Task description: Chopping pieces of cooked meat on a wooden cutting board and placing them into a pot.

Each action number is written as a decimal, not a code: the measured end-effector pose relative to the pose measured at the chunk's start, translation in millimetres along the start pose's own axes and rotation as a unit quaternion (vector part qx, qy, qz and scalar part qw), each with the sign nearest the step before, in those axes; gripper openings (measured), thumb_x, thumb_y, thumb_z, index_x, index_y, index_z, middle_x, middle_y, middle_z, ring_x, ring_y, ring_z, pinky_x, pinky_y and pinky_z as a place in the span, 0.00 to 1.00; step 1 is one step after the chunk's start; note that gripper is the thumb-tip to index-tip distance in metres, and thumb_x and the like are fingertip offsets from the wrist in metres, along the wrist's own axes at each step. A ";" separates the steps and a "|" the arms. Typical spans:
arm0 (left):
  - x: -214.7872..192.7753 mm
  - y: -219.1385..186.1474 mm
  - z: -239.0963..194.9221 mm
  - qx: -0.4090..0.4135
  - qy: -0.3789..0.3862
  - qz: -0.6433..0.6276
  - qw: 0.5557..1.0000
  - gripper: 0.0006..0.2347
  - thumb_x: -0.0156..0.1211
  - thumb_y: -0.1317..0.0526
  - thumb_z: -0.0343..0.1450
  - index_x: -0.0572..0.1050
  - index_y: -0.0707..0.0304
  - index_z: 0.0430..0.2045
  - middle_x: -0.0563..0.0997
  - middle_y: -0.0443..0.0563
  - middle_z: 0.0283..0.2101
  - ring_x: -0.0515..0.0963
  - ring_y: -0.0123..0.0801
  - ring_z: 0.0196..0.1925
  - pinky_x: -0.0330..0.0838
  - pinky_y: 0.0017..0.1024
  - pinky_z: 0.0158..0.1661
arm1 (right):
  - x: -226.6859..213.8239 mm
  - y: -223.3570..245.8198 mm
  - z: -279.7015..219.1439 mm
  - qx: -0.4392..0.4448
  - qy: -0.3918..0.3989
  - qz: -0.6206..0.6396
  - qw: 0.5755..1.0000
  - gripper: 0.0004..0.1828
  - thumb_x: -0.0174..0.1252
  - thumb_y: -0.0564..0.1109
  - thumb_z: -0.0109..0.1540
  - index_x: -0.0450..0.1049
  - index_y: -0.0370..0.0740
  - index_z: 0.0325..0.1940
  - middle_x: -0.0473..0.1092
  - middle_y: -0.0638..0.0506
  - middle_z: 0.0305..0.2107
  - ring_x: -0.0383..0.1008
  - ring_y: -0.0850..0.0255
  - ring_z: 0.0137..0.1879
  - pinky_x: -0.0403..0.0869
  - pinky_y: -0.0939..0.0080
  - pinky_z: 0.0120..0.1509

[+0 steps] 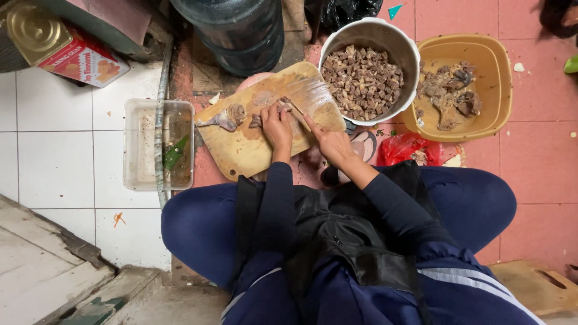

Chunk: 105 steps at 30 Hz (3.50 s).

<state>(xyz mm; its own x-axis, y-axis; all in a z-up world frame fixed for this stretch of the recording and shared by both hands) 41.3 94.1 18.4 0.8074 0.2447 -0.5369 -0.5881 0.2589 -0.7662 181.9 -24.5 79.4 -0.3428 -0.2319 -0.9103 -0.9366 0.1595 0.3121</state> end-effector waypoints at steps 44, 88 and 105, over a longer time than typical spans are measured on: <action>-2.3 -15.5 32.6 0.114 0.005 0.058 0.992 0.21 0.63 0.72 0.60 0.75 0.56 0.48 0.75 0.50 0.49 0.78 0.46 0.50 0.74 0.38 0.52 | 18.1 -42.6 -12.7 0.041 0.064 0.118 0.990 0.32 0.41 0.56 0.69 0.47 0.68 0.78 0.75 0.26 0.37 0.75 0.28 0.49 0.73 0.31 0.56; 31.1 -19.1 3.9 0.194 0.083 0.039 0.977 0.08 0.62 0.69 0.67 0.78 0.65 0.38 0.78 0.55 0.41 0.79 0.45 0.47 0.75 0.35 0.50 | 33.7 4.3 28.4 -0.008 0.005 -0.024 1.000 0.36 0.34 0.38 0.67 0.39 0.52 0.81 0.70 0.39 0.37 0.80 0.36 0.42 0.79 0.40 0.48; 11.6 -26.3 -0.5 0.176 0.046 0.000 0.983 0.11 0.66 0.72 0.65 0.78 0.64 0.40 0.79 0.57 0.42 0.80 0.50 0.47 0.74 0.40 0.51 | 47.6 -13.7 12.3 0.094 0.066 0.152 0.982 0.38 0.32 0.45 0.66 0.33 0.64 0.80 0.72 0.33 0.52 0.72 0.34 0.60 0.70 0.35 0.65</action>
<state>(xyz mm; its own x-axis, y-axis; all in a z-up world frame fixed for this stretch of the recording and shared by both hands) 66.1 89.7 32.2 0.7990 0.1636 -0.5786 -0.5552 0.5705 -0.6053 179.2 -26.0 28.4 -0.6227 -0.2668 -0.7356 -0.7638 0.4115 0.4973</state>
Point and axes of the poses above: each hand's wrist, its own z-axis towards the middle knuckle, its own x-axis out of the palm, y = z × x, the point moved 10 cm from there along z, towards the middle knuckle
